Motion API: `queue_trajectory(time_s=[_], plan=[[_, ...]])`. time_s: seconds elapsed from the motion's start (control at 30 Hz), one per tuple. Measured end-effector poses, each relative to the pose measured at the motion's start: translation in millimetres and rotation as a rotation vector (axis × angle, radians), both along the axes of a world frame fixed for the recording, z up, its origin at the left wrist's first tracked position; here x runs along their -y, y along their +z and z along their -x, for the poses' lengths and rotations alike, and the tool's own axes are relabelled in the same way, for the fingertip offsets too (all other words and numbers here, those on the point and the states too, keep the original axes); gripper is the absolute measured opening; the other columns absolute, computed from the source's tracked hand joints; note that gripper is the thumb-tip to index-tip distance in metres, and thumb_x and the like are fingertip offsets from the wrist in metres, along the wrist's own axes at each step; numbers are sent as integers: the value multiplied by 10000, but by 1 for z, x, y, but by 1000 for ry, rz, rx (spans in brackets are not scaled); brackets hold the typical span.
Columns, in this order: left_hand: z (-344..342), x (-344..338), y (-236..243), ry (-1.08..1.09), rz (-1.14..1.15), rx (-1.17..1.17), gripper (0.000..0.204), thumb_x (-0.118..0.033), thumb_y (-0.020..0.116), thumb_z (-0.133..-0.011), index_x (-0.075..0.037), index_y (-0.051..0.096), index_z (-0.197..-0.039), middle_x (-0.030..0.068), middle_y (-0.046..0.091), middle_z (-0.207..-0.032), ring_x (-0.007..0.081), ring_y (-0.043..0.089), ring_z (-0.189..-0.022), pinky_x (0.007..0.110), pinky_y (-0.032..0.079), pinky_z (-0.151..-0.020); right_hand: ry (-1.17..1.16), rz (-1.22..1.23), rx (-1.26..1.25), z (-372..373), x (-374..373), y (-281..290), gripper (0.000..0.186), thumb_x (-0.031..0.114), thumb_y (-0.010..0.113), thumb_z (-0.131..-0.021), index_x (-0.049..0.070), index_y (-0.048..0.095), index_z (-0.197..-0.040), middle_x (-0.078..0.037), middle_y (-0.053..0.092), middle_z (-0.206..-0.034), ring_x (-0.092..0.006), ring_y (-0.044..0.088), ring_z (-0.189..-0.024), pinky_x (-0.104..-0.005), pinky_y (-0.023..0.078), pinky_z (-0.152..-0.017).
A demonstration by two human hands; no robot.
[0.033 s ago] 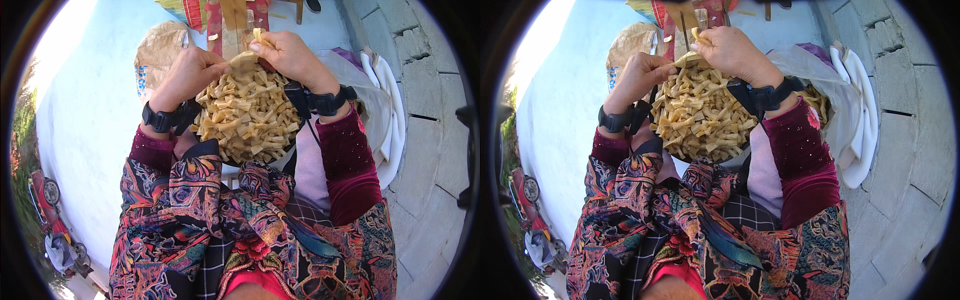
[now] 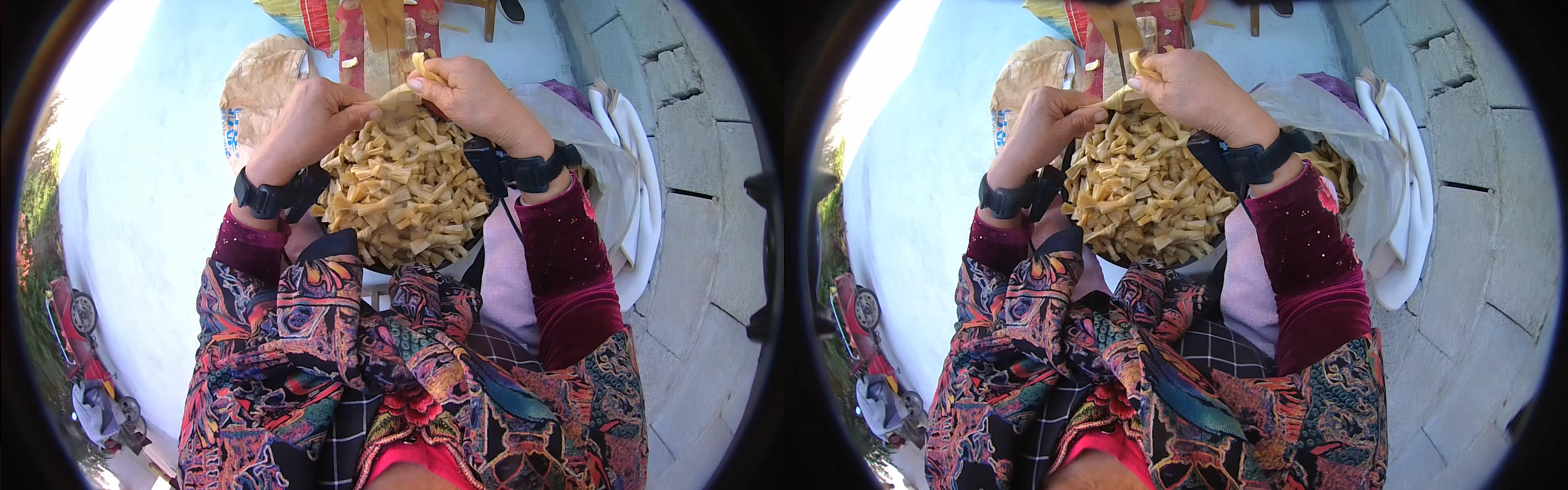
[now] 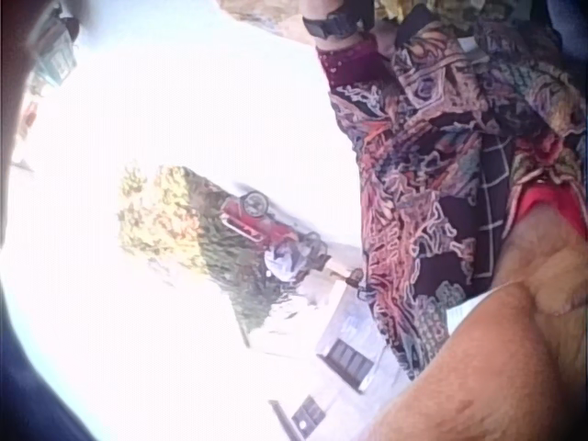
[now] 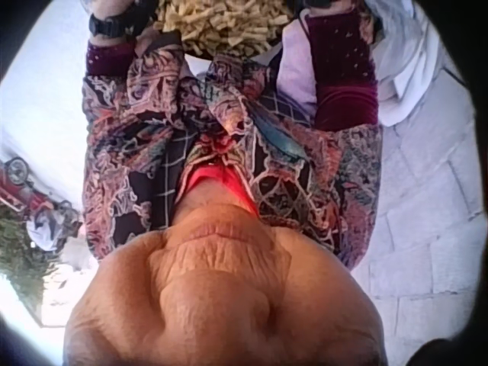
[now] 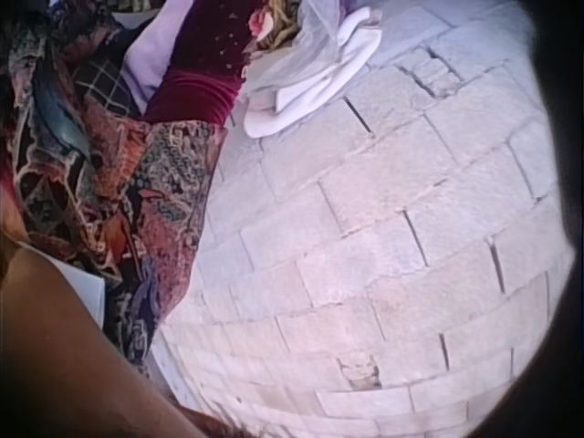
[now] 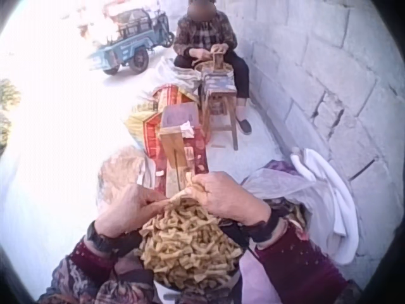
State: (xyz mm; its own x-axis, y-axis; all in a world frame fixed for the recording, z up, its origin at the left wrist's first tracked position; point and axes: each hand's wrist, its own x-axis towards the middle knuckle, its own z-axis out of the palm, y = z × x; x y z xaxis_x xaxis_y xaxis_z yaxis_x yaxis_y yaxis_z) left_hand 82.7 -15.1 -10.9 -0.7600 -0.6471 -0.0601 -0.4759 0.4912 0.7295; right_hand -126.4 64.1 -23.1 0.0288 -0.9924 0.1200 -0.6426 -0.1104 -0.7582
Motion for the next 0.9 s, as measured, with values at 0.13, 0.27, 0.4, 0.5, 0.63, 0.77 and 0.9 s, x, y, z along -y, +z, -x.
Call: queue_trajectory(time_s=[0.13, 0.27, 0.4, 0.5, 0.63, 0.77, 0.9], plan=[[5, -10, 6, 17, 135, -131, 245, -163, 674, -791, 13, 651, -959, 80, 648, -731, 98, 583, -623, 244, 471, -576, 5, -155, 212, -4, -2, 8, 280, 249, 563, -847, -25, 591, -800, -121, 584, -621, -199, 549, -536, -321, 433, -538], [11, -18, 6, 66, -203, -537, 378, -77, 724, -727, 12, 592, -1069, 74, 638, -892, 112, 624, -767, 244, 508, -680, -76, -80, 481, -12, -5, 13, 210, 190, 578, -852, -16, 609, -826, -11, 546, -595, -73, 486, -552, -246, 401, -512], [14, -20, 3, 47, -499, -719, 303, -75, 700, -761, -12, 604, -1041, 45, 624, -975, 87, 586, -870, 226, 490, -747, 1, -38, 576, -22, -7, 15, 180, 160, 578, -857, -15, 614, -836, -4, 558, -633, -61, 492, -583, -221, 397, -521], [15, -22, -1, 71, -409, -697, 227, -65, 658, -802, -25, 608, -1020, 18, 641, -885, 61, 581, -819, 205, 481, -725, 88, -162, 681, -23, -10, 19, 188, 168, 560, -876, -4, 615, -822, 10, 548, -643, -55, 485, -573, -209, 392, -513], [14, -22, 3, 4, -384, -722, 168, -53, 655, -794, -32, 603, -952, -10, 630, -837, 34, 568, -781, 191, 470, -686, 119, -251, 883, -28, -13, 22, 192, 197, 557, -888, 19, 603, -836, 33, 523, -639, -42, 449, -532, -182, 353, -472], [11, -27, 16, -85, -590, -818, 121, -4, 632, -768, -47, 579, -868, -13, 592, -844, 50, 547, -741, 189, 447, -661, 232, -264, 1222, -35, -21, 26, 157, 176, 567, -878, 34, 568, -812, 34, 471, -607, -37, 386, -492, -181, 300, -433], [7, -36, 22, -297, -879, -966, 110, 18, 610, -759, -62, 561, -817, -4, 564, -857, 76, 532, -747, 196, 431, -676, 485, -210, 1462, -39, -37, 33, 128, 135, 573, -860, 40, 546, -779, 21, 440, -592, -45, 352, -476, -192, 266, -422]])
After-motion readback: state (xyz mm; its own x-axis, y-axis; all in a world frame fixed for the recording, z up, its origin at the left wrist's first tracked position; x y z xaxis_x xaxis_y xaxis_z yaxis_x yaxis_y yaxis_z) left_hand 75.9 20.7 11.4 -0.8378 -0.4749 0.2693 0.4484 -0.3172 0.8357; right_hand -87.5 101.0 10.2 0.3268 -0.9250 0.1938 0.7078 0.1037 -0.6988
